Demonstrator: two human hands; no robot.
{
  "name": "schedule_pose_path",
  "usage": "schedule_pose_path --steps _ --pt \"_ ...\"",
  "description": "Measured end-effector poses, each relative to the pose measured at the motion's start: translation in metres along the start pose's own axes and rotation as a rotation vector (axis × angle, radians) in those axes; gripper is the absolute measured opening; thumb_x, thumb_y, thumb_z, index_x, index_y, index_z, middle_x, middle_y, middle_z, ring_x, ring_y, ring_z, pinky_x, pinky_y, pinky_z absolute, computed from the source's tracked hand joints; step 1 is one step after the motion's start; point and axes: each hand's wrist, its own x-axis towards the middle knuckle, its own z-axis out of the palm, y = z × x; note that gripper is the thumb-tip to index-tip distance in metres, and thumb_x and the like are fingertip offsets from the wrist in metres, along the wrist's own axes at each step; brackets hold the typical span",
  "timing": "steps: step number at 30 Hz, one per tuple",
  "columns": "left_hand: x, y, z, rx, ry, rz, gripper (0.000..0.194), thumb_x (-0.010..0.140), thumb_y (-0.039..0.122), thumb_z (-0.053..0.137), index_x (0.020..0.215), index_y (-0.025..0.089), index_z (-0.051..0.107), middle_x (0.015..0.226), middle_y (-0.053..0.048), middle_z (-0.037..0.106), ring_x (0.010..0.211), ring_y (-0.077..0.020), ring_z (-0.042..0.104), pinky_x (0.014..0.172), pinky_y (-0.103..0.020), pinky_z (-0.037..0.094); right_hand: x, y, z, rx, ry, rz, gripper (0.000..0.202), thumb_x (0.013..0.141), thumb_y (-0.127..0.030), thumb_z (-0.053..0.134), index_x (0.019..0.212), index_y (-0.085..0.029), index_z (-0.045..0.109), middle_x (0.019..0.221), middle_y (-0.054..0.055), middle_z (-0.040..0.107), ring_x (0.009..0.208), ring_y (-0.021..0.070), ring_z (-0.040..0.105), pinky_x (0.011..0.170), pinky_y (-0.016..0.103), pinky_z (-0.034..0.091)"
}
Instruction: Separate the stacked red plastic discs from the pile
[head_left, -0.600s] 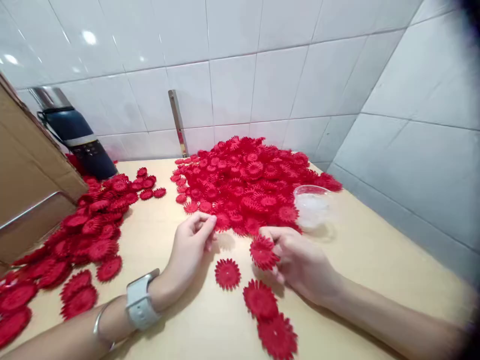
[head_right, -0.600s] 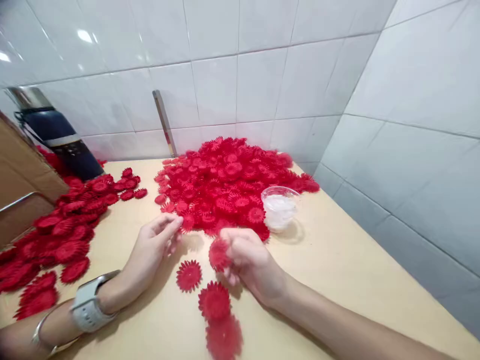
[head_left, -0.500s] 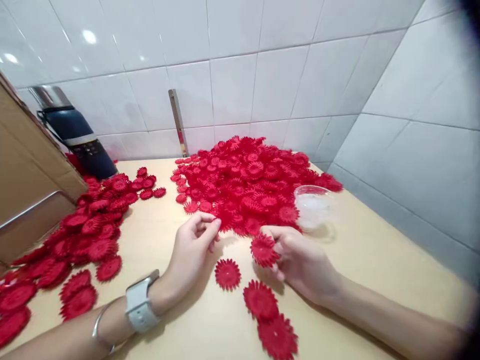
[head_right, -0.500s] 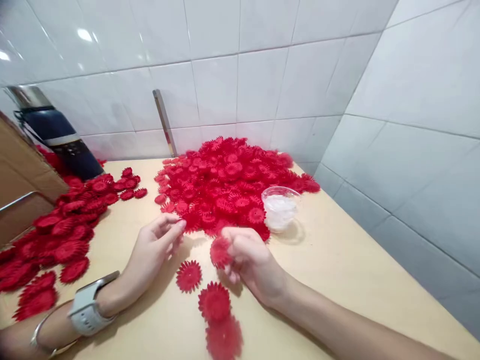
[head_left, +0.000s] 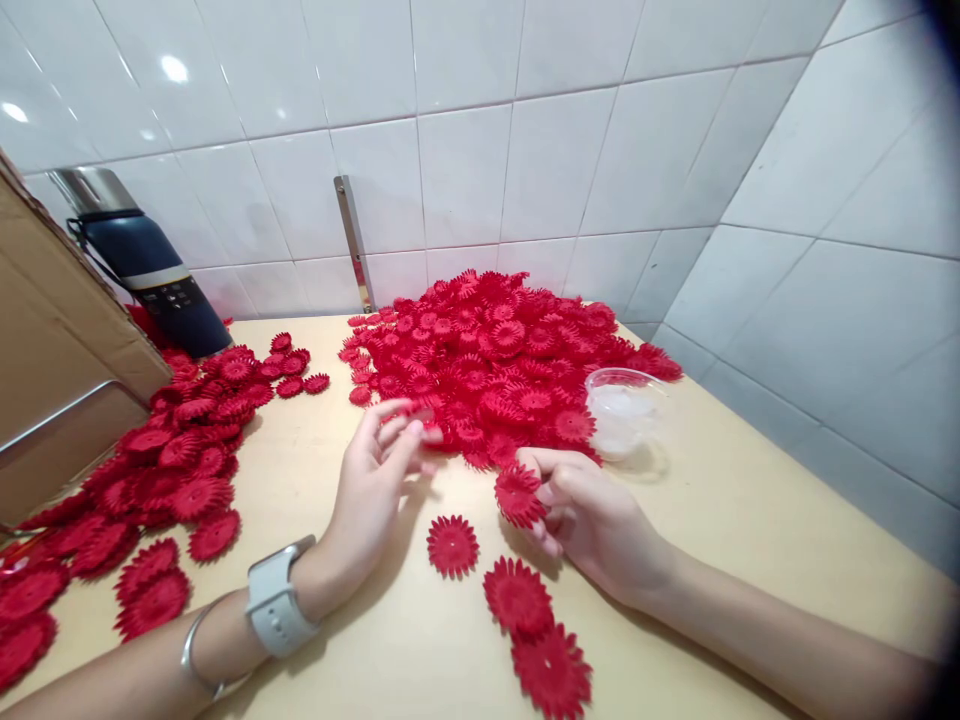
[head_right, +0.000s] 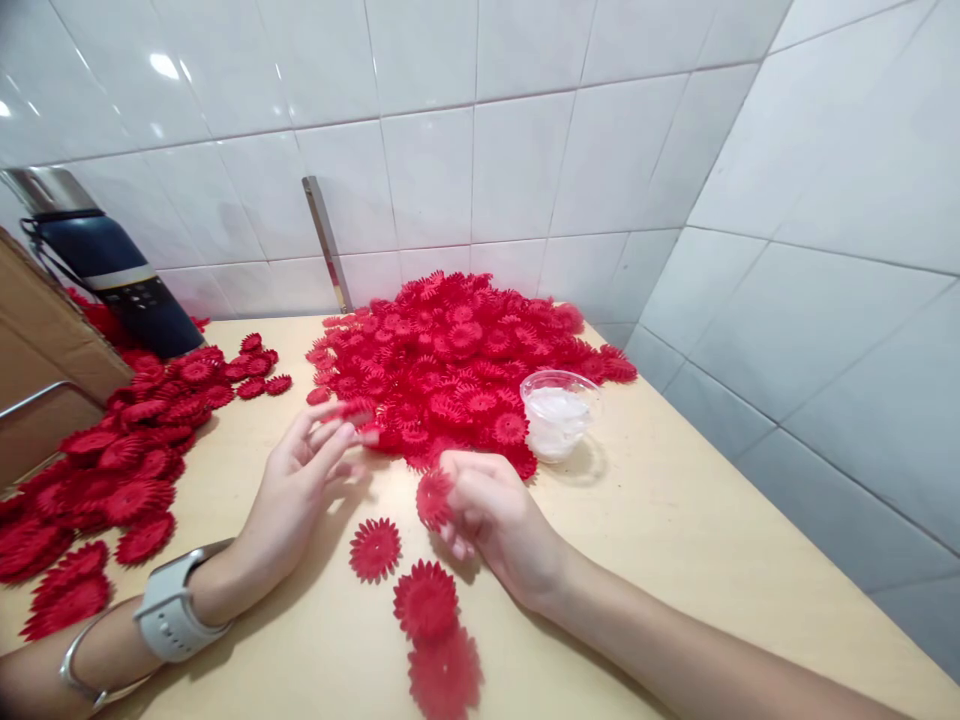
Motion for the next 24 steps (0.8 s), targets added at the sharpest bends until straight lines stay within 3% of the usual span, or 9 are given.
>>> schedule_pose_path --steps 2,3,5,9,11,16,24 --pt "-0.001 -0.001 0.001 -0.098 -0.045 0.034 0.046 0.078 0.024 0.054 0.119 0.033 0.034 0.131 -0.004 0.04 0.113 -0.0178 0.046 0.08 -0.027 0.047 0.0 0.0 0.0 0.004 0.014 -0.004 0.01 0.058 -0.017 0.045 0.049 -0.017 0.04 0.042 -0.003 0.044 0.036 0.0066 0.037 0.034 0.017 0.022" --pt "-0.001 -0.002 0.002 -0.114 -0.109 0.049 0.056 0.077 0.022 0.056 0.124 0.038 0.028 0.137 -0.002 0.031 0.12 -0.0178 0.038 0.088 -0.029 0.043 0.0 0.0 0.0 0.005 0.024 -0.009 0.01 0.06 -0.017 0.046 0.051 -0.017 0.04 0.044 -0.003 0.045 0.037 0.0066 0.038 0.035 0.017 0.023" --pt "-0.004 -0.002 0.003 -0.102 -0.228 0.065 0.064 0.076 0.019 0.058 0.125 0.041 0.024 0.136 0.0 0.034 0.122 -0.017 0.036 0.096 -0.031 0.037 0.001 0.002 0.001 0.002 0.04 -0.027 0.011 0.063 -0.017 0.048 0.055 -0.017 0.041 0.047 -0.003 0.048 0.039 0.0067 0.039 0.037 0.018 0.026" --pt "-0.009 0.0 0.003 0.044 -0.379 0.07 0.028 0.074 0.021 0.06 0.102 0.024 0.055 0.108 -0.004 0.057 0.099 -0.0189 0.056 0.087 -0.031 0.045 0.001 0.004 0.001 -0.05 0.015 -0.082 0.014 0.07 -0.02 0.054 0.06 -0.017 0.045 0.051 -0.003 0.052 0.043 0.0076 0.043 0.043 0.019 0.033" --pt "-0.011 0.003 0.002 0.077 -0.439 0.048 0.017 0.074 0.022 0.06 0.09 0.018 0.06 0.098 -0.005 0.061 0.088 -0.0185 0.06 0.078 -0.03 0.05 0.001 0.004 0.002 -0.118 -0.018 -0.112 0.015 0.071 -0.022 0.057 0.061 -0.016 0.048 0.052 -0.003 0.053 0.046 0.0076 0.044 0.046 0.02 0.035" --pt "-0.012 0.006 0.002 0.104 -0.446 0.05 0.013 0.074 0.022 0.06 0.086 0.016 0.062 0.088 -0.004 0.065 0.08 -0.0154 0.062 0.072 -0.024 0.05 -0.002 0.003 0.004 -0.237 -0.065 -0.17 0.016 0.073 -0.023 0.058 0.063 -0.015 0.05 0.057 -0.002 0.054 0.049 0.0073 0.045 0.049 0.021 0.036" --pt "-0.011 0.006 0.001 0.146 -0.43 0.106 0.011 0.077 0.019 0.056 0.084 0.018 0.065 0.082 -0.002 0.067 0.073 -0.0115 0.061 0.068 -0.02 0.048 0.0 0.004 0.003 -0.2 -0.094 -0.162 0.011 0.074 -0.021 0.056 0.068 -0.016 0.048 0.058 -0.003 0.054 0.049 0.0086 0.047 0.049 0.022 0.039"
